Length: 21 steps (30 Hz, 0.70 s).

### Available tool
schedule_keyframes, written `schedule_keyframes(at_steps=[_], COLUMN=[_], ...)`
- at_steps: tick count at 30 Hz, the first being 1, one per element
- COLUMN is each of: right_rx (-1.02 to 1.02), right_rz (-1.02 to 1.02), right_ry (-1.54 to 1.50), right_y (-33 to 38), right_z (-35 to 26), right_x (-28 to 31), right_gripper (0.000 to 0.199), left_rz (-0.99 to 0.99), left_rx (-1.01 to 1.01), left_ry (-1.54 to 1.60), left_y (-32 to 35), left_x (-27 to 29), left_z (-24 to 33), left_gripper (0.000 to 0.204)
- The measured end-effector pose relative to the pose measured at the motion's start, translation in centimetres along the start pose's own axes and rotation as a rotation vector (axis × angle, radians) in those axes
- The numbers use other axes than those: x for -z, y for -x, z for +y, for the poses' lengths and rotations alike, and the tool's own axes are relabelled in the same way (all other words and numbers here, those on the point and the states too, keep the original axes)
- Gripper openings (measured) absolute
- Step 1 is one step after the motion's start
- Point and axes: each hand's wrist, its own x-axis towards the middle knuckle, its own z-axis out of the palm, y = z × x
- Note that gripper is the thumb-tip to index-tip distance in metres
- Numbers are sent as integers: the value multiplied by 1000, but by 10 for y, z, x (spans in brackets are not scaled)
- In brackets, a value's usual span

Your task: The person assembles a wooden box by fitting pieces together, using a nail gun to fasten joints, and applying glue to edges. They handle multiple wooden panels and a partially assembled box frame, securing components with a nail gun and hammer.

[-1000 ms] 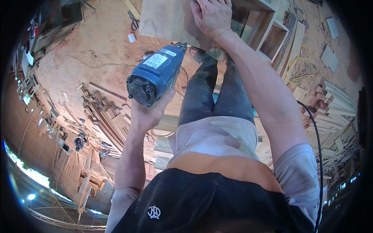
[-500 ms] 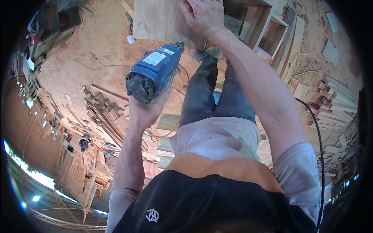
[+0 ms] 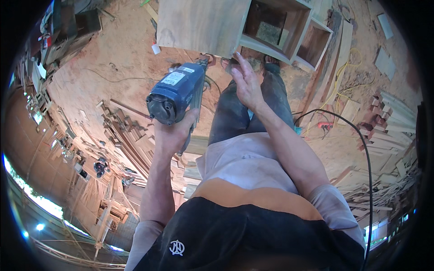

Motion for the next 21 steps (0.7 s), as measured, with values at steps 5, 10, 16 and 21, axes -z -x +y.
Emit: schedule_keyframes(at_steps=[5, 10, 16, 21], right_rx=[31, 186, 148, 160], right_rz=[9, 39, -23, -28], right_ry=[2, 190, 100, 163], right_y=[-4, 9, 11, 10], right_z=[5, 5, 4, 7], right_x=[-11, -14, -12, -10], right_gripper=[58, 61, 65, 65], left_rz=[-42, -52, -67, -109], left_rx=[-108, -158, -178, -114], left_ry=[-74, -92, -144, -159], left_y=[-9, -14, -22, -25], left_x=[-16, -24, -25, -23], left_z=[-10, -6, 3, 11], left_gripper=[36, 38, 36, 33])
